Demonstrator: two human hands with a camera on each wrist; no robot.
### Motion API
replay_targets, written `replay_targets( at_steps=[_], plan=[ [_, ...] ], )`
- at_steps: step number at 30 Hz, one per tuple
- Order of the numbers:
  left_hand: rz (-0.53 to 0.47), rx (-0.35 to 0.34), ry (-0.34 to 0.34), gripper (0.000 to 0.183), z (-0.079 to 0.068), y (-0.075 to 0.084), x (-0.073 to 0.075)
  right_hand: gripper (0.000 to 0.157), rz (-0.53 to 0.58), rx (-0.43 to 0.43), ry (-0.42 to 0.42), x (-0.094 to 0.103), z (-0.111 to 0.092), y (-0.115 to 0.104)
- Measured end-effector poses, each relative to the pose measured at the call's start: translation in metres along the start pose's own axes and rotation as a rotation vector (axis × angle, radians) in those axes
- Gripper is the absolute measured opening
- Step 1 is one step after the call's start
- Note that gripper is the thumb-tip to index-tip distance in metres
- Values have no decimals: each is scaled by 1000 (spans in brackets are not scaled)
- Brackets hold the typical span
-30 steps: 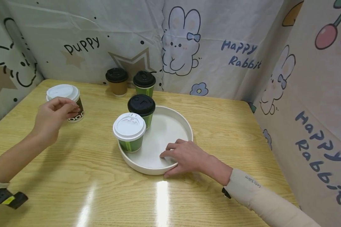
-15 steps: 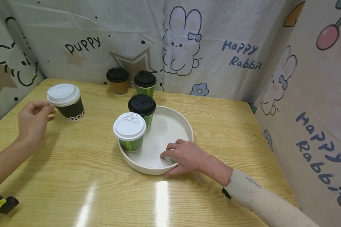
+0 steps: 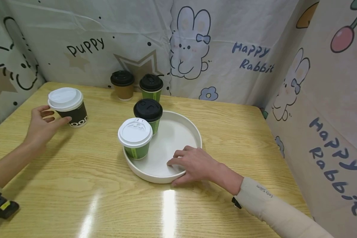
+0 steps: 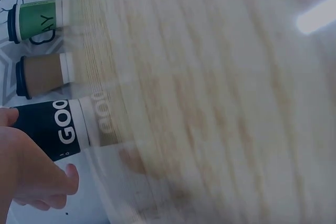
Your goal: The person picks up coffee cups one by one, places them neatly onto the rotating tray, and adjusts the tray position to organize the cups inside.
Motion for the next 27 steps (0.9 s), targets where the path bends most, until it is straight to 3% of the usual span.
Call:
replay_targets(
  at_steps=[10, 27],
  plan=[
    [-44, 33, -1, 101, 5, 6, -8, 63, 6, -3, -1, -1, 0, 0],
    [-71, -11, 8, 105, 19, 9, -17, 64, 26, -20, 7, 0, -1, 2]
  ],
)
Point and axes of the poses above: each hand's wrist, its own z-axis towards the middle knuckle, its own x-axis out of the back of the hand, y = z × x, the point moved 8 cm from there along z, towards the middle knuckle, and after that the axes turned 9 degrees about x, right-handed, at the moved point
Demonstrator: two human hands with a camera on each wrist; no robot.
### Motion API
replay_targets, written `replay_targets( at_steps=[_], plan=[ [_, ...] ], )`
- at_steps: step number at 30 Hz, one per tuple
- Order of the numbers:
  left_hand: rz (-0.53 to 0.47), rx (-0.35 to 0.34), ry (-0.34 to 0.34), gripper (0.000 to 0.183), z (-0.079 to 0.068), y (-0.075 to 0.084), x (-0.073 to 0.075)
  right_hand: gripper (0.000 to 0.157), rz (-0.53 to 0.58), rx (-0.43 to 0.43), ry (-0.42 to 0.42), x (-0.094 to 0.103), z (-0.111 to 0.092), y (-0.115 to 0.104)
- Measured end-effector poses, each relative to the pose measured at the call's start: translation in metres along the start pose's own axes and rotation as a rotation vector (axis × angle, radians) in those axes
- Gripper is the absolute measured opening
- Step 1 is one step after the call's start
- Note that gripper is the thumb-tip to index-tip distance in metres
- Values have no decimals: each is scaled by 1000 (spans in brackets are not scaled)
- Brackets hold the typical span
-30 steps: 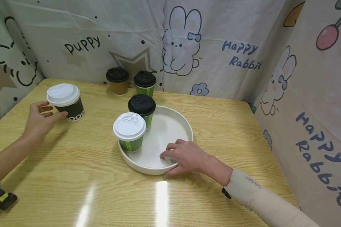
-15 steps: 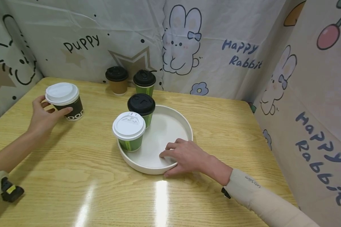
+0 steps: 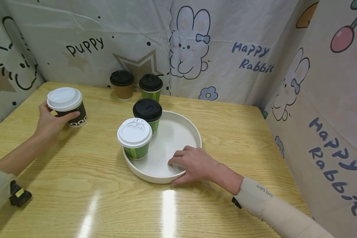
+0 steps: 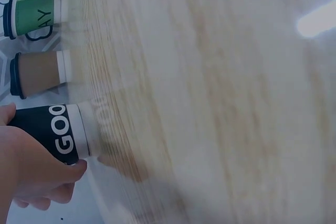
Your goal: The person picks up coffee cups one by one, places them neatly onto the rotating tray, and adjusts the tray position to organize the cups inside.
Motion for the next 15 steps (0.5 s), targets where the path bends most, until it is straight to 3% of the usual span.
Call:
replay_targets(
  at_steps=[7, 15],
  plan=[
    [13, -4, 1, 105, 1, 1, -2, 63, 8, -5, 0, 0, -1, 0],
    [15, -24, -25, 104, -10, 6, -5, 63, 11, -15, -3, 0, -1, 0]
  ],
)
Point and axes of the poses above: each hand's wrist, its own z-axis towards the middle knuckle, its own x-axis out of the back of the hand, y = z × x, the point moved 8 cm from there along z, towards the middle knuckle, and after that the axes turned 9 degrees about x, right-handed, at the moved point
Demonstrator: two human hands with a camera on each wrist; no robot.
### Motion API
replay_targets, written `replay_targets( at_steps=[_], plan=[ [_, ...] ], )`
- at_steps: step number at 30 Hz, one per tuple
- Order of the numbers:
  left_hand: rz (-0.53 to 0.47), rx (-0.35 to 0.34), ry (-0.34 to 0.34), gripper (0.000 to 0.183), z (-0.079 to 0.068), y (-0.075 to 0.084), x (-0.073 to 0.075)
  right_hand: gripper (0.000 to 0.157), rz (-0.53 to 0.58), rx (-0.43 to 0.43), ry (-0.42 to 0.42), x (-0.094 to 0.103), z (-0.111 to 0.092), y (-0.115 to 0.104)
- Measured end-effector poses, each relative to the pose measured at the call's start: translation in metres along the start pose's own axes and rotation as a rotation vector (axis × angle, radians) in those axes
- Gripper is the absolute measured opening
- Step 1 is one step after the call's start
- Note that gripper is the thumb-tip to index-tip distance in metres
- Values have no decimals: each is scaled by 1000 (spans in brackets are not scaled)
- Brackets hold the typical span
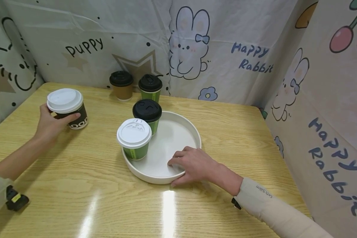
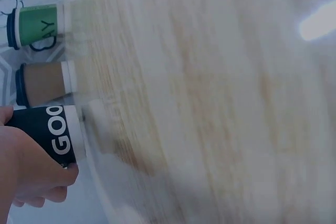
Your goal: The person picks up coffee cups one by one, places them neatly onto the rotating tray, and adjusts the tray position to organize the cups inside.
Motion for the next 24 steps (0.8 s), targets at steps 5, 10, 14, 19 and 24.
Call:
replay_targets(
  at_steps=[5, 10, 14, 19, 24],
  plan=[
    [-17, -22, -32, 99, -12, 7, -2, 63, -3, -2, 0, 0, 0, 0],
    [2, -97, -52, 93, -35, 21, -3, 64, -6, -4, 0, -1, 0, -1],
    [19, -162, -94, 90, -56, 34, -6, 64, -8, -8, -7, -2, 1, -1],
    [23, -221, -175, 88, -83, 49, -11, 65, -16, -8, -7, -2, 1, -1],
    [-40, -282, -218, 83, -104, 64, -15, 65, -14, -15, -8, -2, 1, -1]
  ],
)
Point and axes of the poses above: each hand's wrist, its own z-axis towards the middle knuckle, its own x-axis out of the back of the hand, y = z × x, the point moved 8 cm from there along z, towards the middle knuckle, and after that the axes turned 9 degrees about x, right-handed, at the moved point
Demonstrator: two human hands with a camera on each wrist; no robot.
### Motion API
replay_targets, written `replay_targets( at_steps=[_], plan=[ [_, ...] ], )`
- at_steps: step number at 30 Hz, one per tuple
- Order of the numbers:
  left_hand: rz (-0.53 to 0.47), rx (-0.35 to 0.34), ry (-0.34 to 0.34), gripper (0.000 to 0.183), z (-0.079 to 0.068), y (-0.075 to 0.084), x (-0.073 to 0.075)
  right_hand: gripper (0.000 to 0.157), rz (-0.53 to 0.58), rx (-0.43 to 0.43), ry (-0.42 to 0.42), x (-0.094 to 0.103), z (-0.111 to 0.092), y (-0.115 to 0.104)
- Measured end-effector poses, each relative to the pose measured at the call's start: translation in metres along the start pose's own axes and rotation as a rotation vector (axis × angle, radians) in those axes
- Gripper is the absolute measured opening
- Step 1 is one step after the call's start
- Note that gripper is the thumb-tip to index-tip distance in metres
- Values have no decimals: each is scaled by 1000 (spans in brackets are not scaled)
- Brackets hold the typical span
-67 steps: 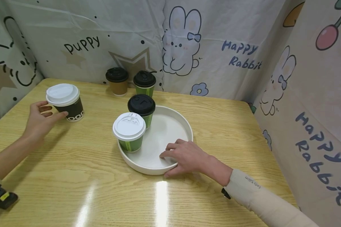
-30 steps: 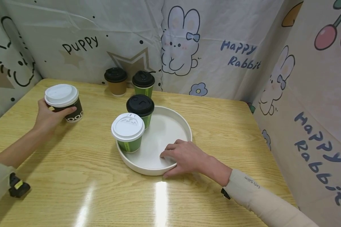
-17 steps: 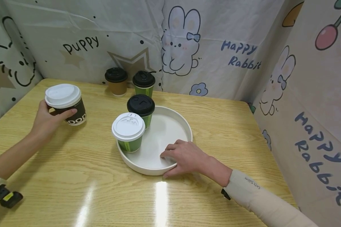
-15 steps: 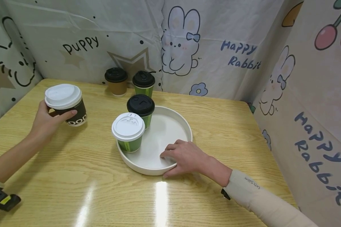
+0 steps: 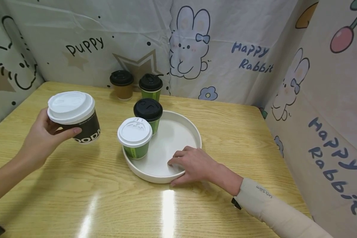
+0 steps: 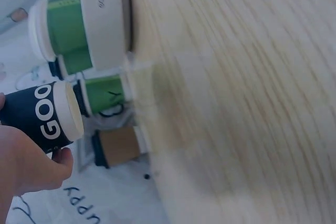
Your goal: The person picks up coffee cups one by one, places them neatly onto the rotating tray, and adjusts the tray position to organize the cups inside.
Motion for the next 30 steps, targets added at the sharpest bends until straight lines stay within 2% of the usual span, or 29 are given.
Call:
replay_targets(
  at_steps=[4, 14, 23, 30],
  plan=[
    [-79, -43, -41, 82, -11, 14, -6, 65, 5, -3, 3, 0, 0, 0],
    [-192, -118, -170, 82, -39, 43, -29, 64, 4, -5, 15, 1, -1, -2],
    [-59, -226, -246, 86, -68, 71, -65, 64, -3, -6, 21, 3, -1, -3],
    [-57, -185, -302, 80, -72, 70, -91, 62, -10, 15, 37, 2, 1, -5]
  ],
)
Point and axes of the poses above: each hand's wrist, its own z-axis towards the middle knuckle, its own x-axis out of the back of the hand, y = z × x, the point moved 8 cm from there along z, towards the middle knuckle, and after that the axes turned 9 degrees about x, right-handed, at the moved point
